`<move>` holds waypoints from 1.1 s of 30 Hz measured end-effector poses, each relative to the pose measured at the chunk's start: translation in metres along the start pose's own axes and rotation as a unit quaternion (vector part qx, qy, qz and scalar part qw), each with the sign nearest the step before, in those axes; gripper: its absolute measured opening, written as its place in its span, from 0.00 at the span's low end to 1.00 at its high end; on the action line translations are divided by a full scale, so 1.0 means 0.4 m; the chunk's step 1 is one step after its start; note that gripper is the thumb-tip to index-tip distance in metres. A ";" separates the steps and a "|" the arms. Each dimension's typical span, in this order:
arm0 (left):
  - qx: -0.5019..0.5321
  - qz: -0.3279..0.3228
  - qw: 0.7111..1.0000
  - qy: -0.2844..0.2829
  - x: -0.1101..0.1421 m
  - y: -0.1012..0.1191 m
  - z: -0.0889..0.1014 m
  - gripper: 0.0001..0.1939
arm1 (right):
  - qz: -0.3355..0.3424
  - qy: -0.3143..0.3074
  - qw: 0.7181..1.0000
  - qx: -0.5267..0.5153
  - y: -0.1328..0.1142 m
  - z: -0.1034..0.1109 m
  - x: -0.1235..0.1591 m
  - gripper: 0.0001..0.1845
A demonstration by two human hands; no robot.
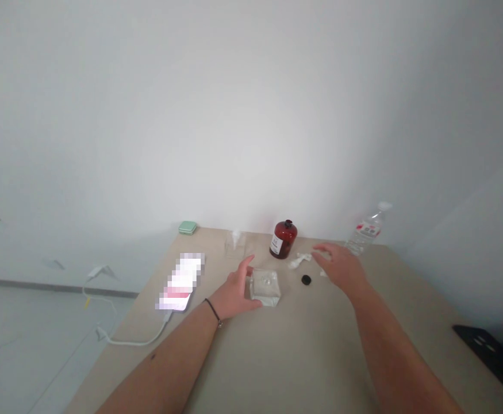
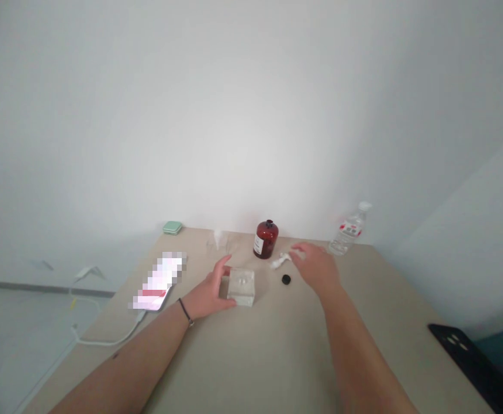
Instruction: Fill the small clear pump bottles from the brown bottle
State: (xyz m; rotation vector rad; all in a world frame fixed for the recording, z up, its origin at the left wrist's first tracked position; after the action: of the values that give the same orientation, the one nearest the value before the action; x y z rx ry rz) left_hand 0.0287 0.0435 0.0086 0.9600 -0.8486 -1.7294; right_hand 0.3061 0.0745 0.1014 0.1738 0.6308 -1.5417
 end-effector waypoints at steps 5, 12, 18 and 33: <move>-0.023 0.009 0.999 -0.025 -0.003 0.004 -0.002 0.64 | -0.053 -0.011 0.998 0.020 0.214 -0.095 0.044 0.25; -0.057 -0.011 0.998 -0.014 -0.005 0.028 0.006 0.62 | -0.065 0.007 0.998 -0.023 0.198 -0.081 0.061 0.18; -0.071 -0.036 0.997 -0.016 -0.007 0.041 0.008 0.59 | -0.027 -0.083 0.973 -0.214 -0.083 -0.077 0.088 0.22; -0.081 -0.038 0.996 -0.007 -0.015 0.022 0.001 0.62 | 0.529 -0.164 0.832 -0.032 -0.425 -0.061 0.150 0.16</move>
State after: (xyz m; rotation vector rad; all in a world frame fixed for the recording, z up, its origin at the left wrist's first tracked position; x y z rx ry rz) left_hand 0.0334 0.0463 0.0177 0.8820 -0.6752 -1.8423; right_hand 0.1313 0.0248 0.0998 0.1592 0.2108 -0.4419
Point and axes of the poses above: each hand's wrist, its own x-axis away from the middle knuckle, its own z-axis out of the back of the hand, y = z × x, the point moved 6 cm from there along -x, towards the middle knuckle, and after that the axes turned 11 degrees about y, right-handed, at the moved point
